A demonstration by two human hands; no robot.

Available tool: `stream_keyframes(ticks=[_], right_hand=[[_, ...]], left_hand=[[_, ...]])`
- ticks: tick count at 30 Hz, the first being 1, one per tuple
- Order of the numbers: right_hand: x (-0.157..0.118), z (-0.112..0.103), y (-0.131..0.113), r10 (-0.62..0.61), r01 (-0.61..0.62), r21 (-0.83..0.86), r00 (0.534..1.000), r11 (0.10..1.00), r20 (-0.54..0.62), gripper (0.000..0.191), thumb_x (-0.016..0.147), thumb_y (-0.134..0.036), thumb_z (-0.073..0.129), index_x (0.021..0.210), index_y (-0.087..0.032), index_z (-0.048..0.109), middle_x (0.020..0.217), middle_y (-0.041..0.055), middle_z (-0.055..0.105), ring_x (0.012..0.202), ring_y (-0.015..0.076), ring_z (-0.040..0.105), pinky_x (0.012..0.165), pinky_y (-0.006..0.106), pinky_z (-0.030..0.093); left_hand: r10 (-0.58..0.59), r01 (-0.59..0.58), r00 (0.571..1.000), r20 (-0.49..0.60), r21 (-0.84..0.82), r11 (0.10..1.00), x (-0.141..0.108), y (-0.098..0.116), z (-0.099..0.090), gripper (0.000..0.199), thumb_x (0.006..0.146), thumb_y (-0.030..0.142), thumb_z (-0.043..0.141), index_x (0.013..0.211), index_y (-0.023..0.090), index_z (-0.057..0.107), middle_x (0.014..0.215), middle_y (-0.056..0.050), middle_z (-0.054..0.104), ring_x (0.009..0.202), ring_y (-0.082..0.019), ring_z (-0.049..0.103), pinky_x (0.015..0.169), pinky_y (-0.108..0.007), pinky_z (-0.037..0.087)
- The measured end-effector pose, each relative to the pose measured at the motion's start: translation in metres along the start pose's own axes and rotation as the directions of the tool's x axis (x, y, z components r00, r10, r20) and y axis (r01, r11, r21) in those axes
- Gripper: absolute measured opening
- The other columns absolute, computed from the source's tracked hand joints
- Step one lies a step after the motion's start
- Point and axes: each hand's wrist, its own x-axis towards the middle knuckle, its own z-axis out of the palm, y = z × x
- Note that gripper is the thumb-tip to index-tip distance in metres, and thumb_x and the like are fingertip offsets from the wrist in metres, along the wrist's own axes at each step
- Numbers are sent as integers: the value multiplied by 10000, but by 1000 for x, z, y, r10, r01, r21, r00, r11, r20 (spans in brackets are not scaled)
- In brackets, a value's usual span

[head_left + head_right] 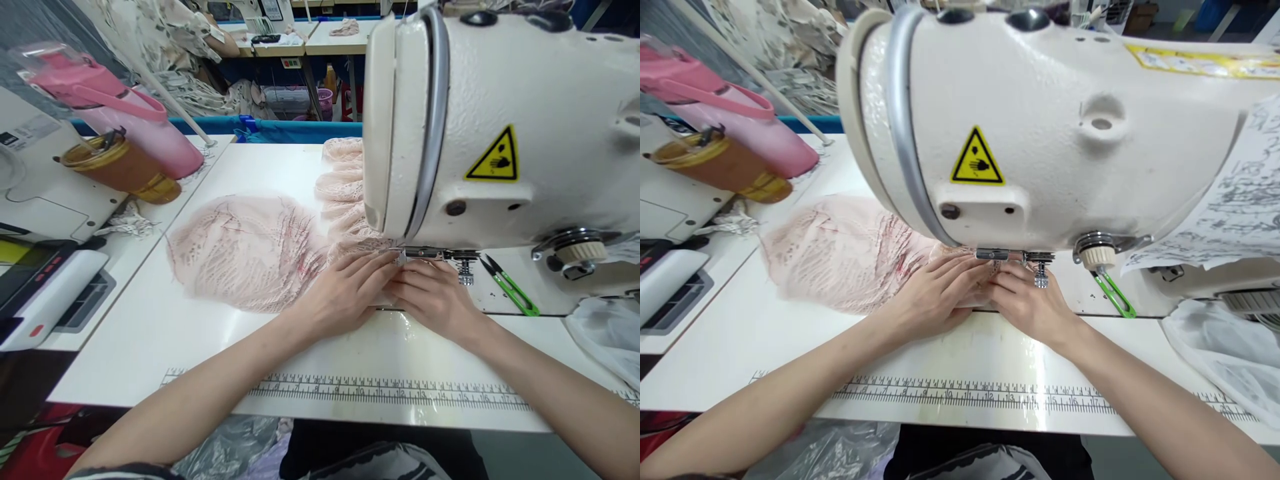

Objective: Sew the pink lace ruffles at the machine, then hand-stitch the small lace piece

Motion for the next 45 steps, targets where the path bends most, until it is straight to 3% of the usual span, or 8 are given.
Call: stream_keyframes(ticks=[4, 8, 20, 27, 45], right_hand=[[-2, -1, -2, -5, 5, -13, 1000, 1000, 25, 205, 875, -60, 554, 933, -226, 660, 951, -56, 746, 915, 111, 653, 931, 296, 458], [-2, 0, -2, -13, 13, 31, 1000, 999, 22, 230, 860, -40, 560, 950, -226, 661, 954, -59, 746, 917, 102, 669, 957, 291, 467], [-3, 2, -3, 23, -25, 25, 999, 999, 47, 268, 864, -28, 546, 915, -254, 679, 971, -68, 749, 981, 109, 664, 914, 288, 497], [-4, 1, 2, -5, 4, 17, 998, 1000, 64, 212, 882, -34, 542, 930, -207, 655, 996, -37, 739, 983, 121, 660, 981, 313, 461], [-7, -3, 12, 41, -43, 23, 995, 999, 88, 243, 911, -118, 496, 953, -224, 711, 996, 23, 734, 936, 166, 655, 799, 304, 511]], left_hand=[[-6, 12, 987, 163, -36, 999, -7, -9, 7, 468, 906, 217, 462, 1345, 57, 500, 1389, -142, 551, 1292, -257, 527, 1120, -428, 420], [-34, 43, 977, 213, -39, 998, -10, -11, 7, 480, 883, 211, 500, 1335, 55, 530, 1405, -145, 531, 1323, -274, 496, 1121, -433, 430], [-53, 58, 978, 203, -22, 998, -8, -10, 5, 479, 869, 207, 535, 1321, 52, 545, 1386, -148, 548, 1320, -282, 497, 1103, -435, 457], [-61, 59, 981, 187, 18, 998, -7, -7, 8, 457, 917, 239, 452, 1318, 43, 551, 1357, -164, 572, 1305, -282, 513, 1097, -445, 459], [-90, 74, 974, 208, 82, 994, -5, 3, 7, 454, 946, 265, 428, 1330, 51, 541, 1349, -173, 576, 1296, -295, 521, 1093, -457, 452]])
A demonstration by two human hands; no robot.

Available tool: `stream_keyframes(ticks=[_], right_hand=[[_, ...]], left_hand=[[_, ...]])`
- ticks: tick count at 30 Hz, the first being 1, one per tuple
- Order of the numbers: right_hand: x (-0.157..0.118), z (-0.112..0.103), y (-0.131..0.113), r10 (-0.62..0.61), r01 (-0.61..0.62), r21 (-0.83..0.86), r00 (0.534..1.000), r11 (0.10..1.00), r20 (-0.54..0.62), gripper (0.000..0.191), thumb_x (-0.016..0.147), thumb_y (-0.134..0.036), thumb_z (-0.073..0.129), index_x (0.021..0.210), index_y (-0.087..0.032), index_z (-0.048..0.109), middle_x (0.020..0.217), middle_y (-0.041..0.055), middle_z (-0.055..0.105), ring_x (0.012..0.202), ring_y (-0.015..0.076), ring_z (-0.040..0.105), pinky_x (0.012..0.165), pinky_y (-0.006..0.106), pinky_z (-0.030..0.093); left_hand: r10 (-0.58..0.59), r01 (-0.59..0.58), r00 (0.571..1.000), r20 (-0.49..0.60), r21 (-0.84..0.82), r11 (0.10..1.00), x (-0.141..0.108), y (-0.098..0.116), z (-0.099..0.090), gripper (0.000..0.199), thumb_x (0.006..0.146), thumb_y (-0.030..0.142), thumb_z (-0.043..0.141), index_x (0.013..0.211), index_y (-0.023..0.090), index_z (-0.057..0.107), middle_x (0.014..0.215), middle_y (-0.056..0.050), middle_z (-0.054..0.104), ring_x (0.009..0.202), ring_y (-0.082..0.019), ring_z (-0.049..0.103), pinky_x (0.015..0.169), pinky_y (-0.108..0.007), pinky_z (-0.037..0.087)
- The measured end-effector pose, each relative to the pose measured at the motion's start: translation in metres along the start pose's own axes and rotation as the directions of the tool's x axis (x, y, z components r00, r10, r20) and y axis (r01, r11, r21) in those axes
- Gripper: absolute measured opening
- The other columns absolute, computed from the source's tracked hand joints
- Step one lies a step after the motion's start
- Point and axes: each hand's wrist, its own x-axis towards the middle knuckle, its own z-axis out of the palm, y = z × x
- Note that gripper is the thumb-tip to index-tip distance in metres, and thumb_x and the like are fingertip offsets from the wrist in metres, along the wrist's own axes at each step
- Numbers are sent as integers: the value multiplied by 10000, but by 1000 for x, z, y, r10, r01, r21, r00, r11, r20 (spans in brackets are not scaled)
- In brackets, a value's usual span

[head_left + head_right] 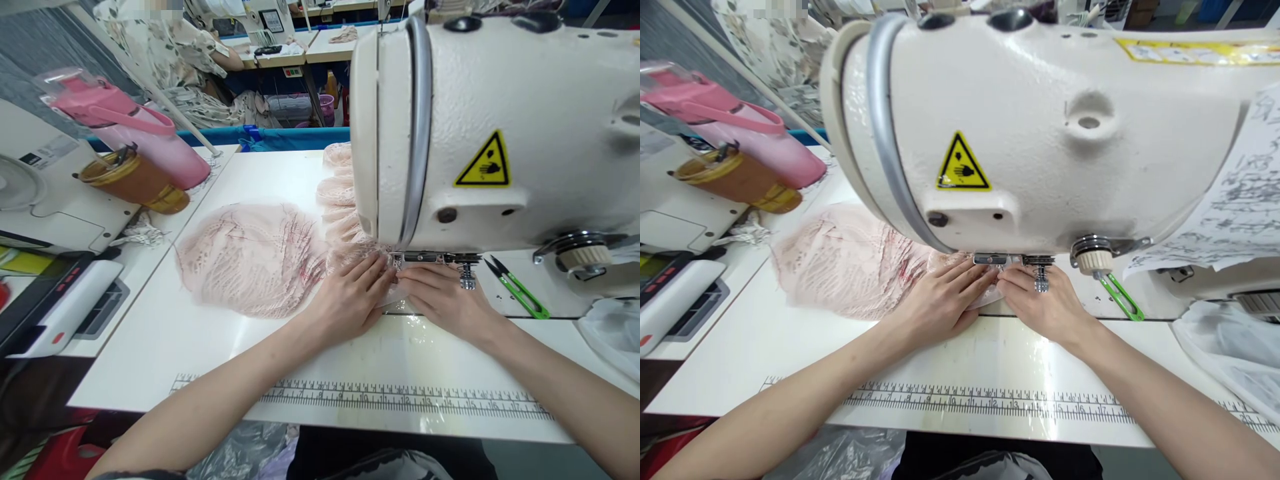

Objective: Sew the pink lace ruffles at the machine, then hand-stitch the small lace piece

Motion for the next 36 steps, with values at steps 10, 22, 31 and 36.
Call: stream_keyframes(ticks=[10, 22, 31, 36], right_hand=[[5, -11, 1, -11, 9, -116, 1000, 993, -18, 183, 899, -141, 527, 910, -207, 697, 1043, -1, 737, 803, 140, 674, 679, 294, 483], [8, -7, 5, 28, -28, -11, 999, 1000, -34, 206, 914, -129, 499, 964, -185, 691, 1048, 26, 739, 837, 162, 685, 731, 307, 516], [11, -11, 2, 34, -40, -100, 997, 994, -68, 168, 908, -143, 538, 912, -211, 692, 1000, -9, 752, 782, 145, 670, 704, 298, 482], [8, -8, 2, -6, -1, -132, 999, 991, -53, 212, 904, -82, 511, 907, -196, 690, 1004, 0, 747, 821, 134, 666, 683, 287, 462]], left_hand=[[-22, 22, 1000, -1, -11, 1000, 1, 5, -1, 447, 955, 253, 442, 1355, 73, 525, 1349, -174, 575, 1296, -303, 520, 1060, -452, 476], [-49, 50, 997, -53, 24, 998, 4, 3, 4, 427, 958, 262, 433, 1325, 83, 558, 1313, -167, 604, 1271, -330, 539, 1023, -464, 501], [26, -24, 997, -76, 30, 999, 4, 0, 2, 395, 987, 236, 425, 1328, 86, 554, 1363, -137, 568, 1284, -271, 536, 1067, -430, 486], [155, -149, 980, -124, 63, 987, 3, -5, 3, 350, 986, 158, 422, 1283, 64, 579, 1316, -119, 605, 1207, -213, 604, 1037, -365, 520]])
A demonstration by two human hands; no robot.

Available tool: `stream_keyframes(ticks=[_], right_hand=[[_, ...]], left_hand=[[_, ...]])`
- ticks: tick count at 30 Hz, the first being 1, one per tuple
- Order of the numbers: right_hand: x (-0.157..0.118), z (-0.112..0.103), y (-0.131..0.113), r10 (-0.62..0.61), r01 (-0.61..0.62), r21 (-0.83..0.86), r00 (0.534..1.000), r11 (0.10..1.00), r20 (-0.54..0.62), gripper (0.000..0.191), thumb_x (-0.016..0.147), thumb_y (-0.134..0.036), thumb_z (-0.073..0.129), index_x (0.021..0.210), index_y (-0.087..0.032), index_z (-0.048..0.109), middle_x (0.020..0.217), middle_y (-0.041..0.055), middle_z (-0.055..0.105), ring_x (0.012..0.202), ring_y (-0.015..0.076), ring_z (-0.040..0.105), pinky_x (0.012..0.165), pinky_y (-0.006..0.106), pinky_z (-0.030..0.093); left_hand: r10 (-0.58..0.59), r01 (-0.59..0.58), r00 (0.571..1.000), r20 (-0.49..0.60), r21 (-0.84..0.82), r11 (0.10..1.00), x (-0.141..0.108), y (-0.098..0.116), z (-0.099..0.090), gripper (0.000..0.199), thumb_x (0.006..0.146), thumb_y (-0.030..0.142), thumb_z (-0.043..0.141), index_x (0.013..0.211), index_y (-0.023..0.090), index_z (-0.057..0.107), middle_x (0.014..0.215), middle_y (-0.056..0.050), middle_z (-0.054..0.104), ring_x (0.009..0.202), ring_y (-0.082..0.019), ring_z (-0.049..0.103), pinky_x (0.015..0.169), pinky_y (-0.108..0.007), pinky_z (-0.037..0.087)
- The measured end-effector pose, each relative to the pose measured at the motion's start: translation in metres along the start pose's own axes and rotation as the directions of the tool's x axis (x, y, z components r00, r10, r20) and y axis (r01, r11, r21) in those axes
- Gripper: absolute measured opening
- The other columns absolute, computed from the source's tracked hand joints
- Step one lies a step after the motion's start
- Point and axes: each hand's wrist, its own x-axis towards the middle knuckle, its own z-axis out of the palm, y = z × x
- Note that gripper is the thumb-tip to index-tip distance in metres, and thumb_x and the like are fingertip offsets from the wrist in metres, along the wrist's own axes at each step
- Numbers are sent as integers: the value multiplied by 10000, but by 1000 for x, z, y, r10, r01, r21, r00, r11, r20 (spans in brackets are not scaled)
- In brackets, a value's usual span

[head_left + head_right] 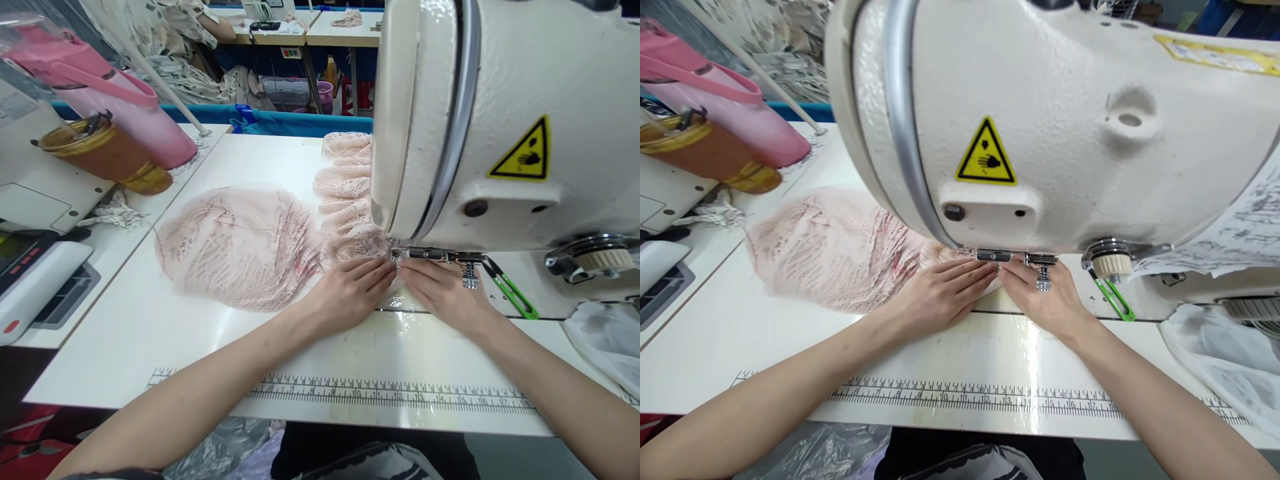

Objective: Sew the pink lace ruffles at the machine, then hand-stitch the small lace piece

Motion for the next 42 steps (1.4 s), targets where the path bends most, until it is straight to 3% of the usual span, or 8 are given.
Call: stream_keyframes(ticks=[6, 15, 20, 23, 27, 35, 42], right_hand=[[-3, 3, 0, -14, 11, 34, 996, 999, 85, 244, 912, -89, 489, 976, -212, 689, 998, 19, 729, 870, 141, 646, 743, 287, 475], [1, 5, -10, -32, 30, 42, 998, 999, 49, 228, 917, -83, 479, 921, -207, 671, 912, 10, 724, 919, 143, 637, 805, 280, 479], [0, 6, -12, -7, -5, 192, 998, 981, 62, 129, 906, -118, 505, 852, -191, 597, 824, 3, 685, 856, 147, 632, 821, 310, 501], [-1, 4, -12, -37, 17, 312, 998, 950, 57, 92, 896, -113, 515, 859, -189, 551, 782, -13, 650, 826, 143, 616, 922, 365, 497], [-2, 1, -14, -78, 73, 419, 997, 905, -6, 147, 867, -58, 509, 879, -197, 556, 767, -12, 613, 827, 135, 593, 966, 371, 499], [2, -6, -20, -141, 177, 369, 983, 913, -121, 35, 867, -153, 635, 862, -180, 613, 690, -22, 610, 704, 121, 567, 972, 345, 508], [2, -7, -19, -167, 232, 373, 966, 898, -200, 104, 823, -103, 674, 873, -182, 629, 740, -15, 670, 738, 132, 594, 935, 384, 538]], left_hand=[[-13, 13, 1000, -7, -5, 1000, -3, -4, 1, 343, 988, 162, 412, 1263, 86, 602, 1288, -90, 630, 1198, -208, 610, 1037, -347, 523], [-36, 33, 995, -96, -38, 999, -5, -12, 5, 305, 969, 125, 413, 1156, 89, 652, 1197, -90, 689, 1116, -214, 660, 978, -377, 555], [-136, 124, 981, -140, -92, 988, 1, -13, -4, 248, 892, 136, 462, 1043, 117, 658, 1054, -84, 722, 974, -217, 672, 878, -372, 549], [-41, 32, 987, -153, -62, 998, 2, -14, -7, 161, 892, 251, 515, 892, 154, 643, 885, -57, 702, 817, -197, 634, 818, -369, 523], [160, -164, 964, -212, -2, 986, 1, -15, -8, 227, 946, 285, 517, 751, 188, 580, 737, 5, 639, 683, -138, 564, 737, -294, 492], [225, -217, 928, -297, 60, 974, 3, -9, -12, 245, 907, 167, 584, 671, 189, 524, 658, 42, 599, 638, -113, 559, 663, -263, 461], [280, -267, 894, -349, 88, 960, 5, -10, -18, 272, 899, 158, 582, 642, 190, 501, 641, 45, 580, 615, -114, 540, 634, -278, 455]])
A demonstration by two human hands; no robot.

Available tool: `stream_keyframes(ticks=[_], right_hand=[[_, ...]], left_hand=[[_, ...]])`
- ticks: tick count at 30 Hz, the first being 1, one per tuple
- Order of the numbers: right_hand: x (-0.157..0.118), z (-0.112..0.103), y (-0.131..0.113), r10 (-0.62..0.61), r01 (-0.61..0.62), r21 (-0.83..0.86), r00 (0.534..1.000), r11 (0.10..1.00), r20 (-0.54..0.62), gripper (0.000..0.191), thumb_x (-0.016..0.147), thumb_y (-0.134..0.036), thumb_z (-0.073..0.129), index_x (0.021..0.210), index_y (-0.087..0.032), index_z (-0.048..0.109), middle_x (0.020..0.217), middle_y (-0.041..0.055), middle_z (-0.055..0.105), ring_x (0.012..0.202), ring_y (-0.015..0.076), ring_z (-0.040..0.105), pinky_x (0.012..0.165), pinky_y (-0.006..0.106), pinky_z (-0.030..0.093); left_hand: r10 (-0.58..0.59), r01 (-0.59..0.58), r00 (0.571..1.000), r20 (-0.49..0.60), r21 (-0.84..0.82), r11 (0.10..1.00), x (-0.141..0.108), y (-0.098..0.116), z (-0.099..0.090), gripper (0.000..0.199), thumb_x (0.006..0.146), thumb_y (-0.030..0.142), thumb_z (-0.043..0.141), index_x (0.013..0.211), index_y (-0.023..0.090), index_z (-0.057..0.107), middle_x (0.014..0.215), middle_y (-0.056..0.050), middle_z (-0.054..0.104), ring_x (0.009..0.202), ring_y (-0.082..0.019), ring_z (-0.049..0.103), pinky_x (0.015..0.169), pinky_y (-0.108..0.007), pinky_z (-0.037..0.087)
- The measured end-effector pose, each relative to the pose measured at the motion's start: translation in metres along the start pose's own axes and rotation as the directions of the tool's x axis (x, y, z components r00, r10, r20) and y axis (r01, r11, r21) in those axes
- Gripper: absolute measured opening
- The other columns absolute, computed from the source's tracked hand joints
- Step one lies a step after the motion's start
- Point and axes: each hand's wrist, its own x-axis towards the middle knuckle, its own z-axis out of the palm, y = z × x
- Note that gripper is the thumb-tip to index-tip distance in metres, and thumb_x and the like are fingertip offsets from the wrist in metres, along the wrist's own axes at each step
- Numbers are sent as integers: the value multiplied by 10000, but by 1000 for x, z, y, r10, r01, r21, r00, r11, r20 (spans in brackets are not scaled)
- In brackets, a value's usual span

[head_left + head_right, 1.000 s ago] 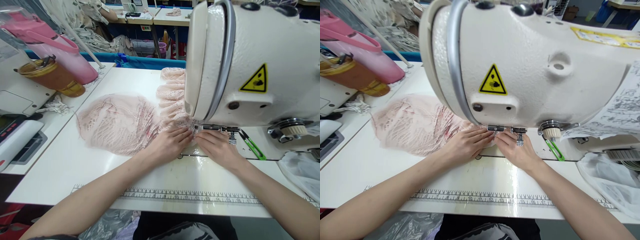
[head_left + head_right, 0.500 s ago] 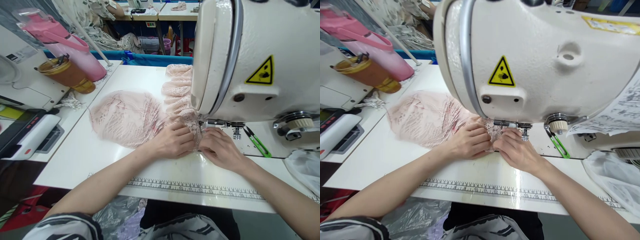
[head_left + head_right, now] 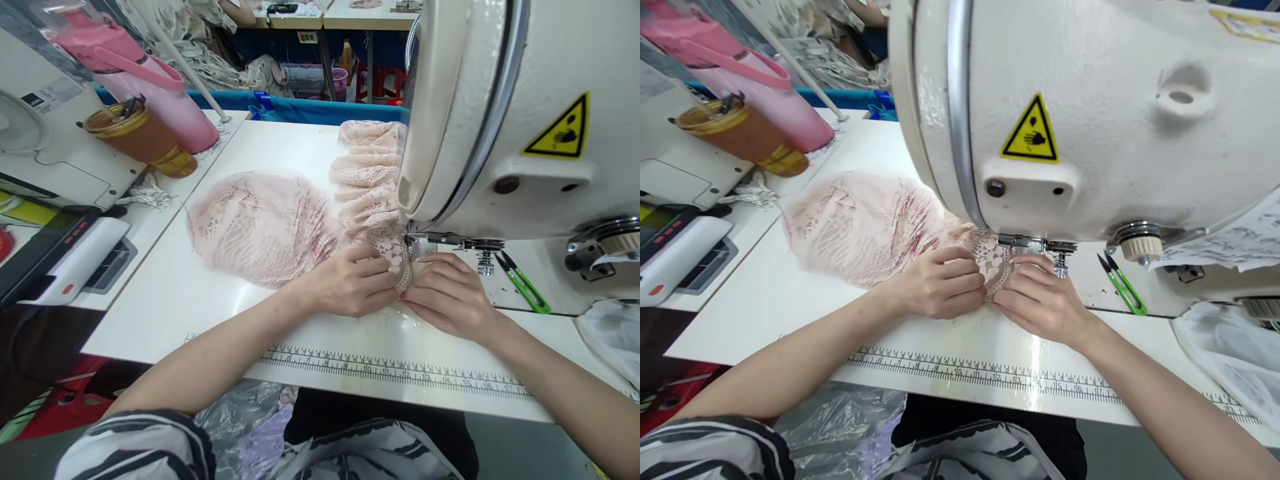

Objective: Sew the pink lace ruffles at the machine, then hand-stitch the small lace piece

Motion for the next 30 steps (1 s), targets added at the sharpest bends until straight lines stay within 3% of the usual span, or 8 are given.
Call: stream_keyframes(ticks=[5, 9, 11, 13, 15, 17, 21, 30], right_hand=[[1, -1, 0, -8, 9, -32, 1000, 999, 19, 98, 822, -134, 685, 891, -175, 629, 870, 32, 701, 857, 168, 632, 940, 414, 548], [1, -1, -3, -33, 36, -53, 998, 998, 60, 125, 794, -53, 684, 869, -149, 655, 861, 33, 724, 890, 167, 661, 924, 354, 562], [1, -1, -3, -38, 43, -68, 996, 997, 83, 109, 815, -67, 669, 884, -152, 661, 851, 19, 734, 890, 164, 673, 880, 325, 577], [1, -1, -3, -27, 35, -76, 994, 996, 102, 112, 842, -82, 646, 916, -165, 664, 861, 2, 742, 885, 155, 680, 843, 312, 585], [0, 0, -2, -2, 10, -70, 993, 997, 116, 135, 852, -81, 633, 947, -173, 660, 881, -9, 745, 893, 150, 682, 837, 312, 584], [-2, 2, -2, 19, -11, -59, 992, 998, 128, 143, 853, -73, 626, 953, -172, 652, 886, -11, 743, 902, 148, 680, 848, 314, 578], [-5, 4, -1, 33, -21, -85, 989, 996, 146, 150, 868, -63, 597, 952, -178, 645, 894, -21, 743, 889, 138, 680, 821, 293, 575], [4, 3, -3, -52, 74, -160, 989, 984, 135, 145, 893, -62, 561, 903, -161, 666, 871, -23, 750, 795, 108, 679, 664, 235, 564]], left_hand=[[17, -17, 999, 28, 25, 1000, 1, 1, -6, 283, 940, 146, 505, 663, 205, 517, 649, 51, 574, 612, -109, 520, 612, -271, 441], [45, -48, 985, 167, 14, 999, 0, 3, -8, 269, 945, 137, 486, 701, 217, 566, 725, 42, 639, 653, -111, 560, 602, -271, 450], [-11, 18, 968, 252, -26, 999, -3, 3, -5, 203, 949, 172, 475, 810, 208, 618, 882, 4, 699, 821, -143, 631, 711, -291, 508], [-135, 169, 936, 326, -81, 982, -6, 3, -1, 213, 943, 242, 469, 1029, 144, 638, 1132, -85, 689, 1079, -212, 623, 907, -355, 518], [-237, 307, 887, 397, -123, 944, -9, 3, 4, 430, 932, 313, 461, 1251, 40, 551, 1333, -172, 584, 1258, -270, 536, 1041, -405, 463], [-282, 381, 838, 467, -131, 915, -11, 4, 6, 568, 935, 360, 446, 1373, -2, 448, 1428, -193, 496, 1328, -288, 478, 1093, -421, 421], [-313, 426, 772, 553, -86, 901, -12, 7, 7, 604, 934, 394, 449, 1435, 59, 414, 1482, -151, 436, 1372, -301, 427, 1132, -471, 362], [-283, 401, 800, 530, -119, 908, -12, -1, 5, 571, 915, 373, 495, 1415, 98, 467, 1451, -138, 481, 1350, -288, 460, 1137, -470, 348]])
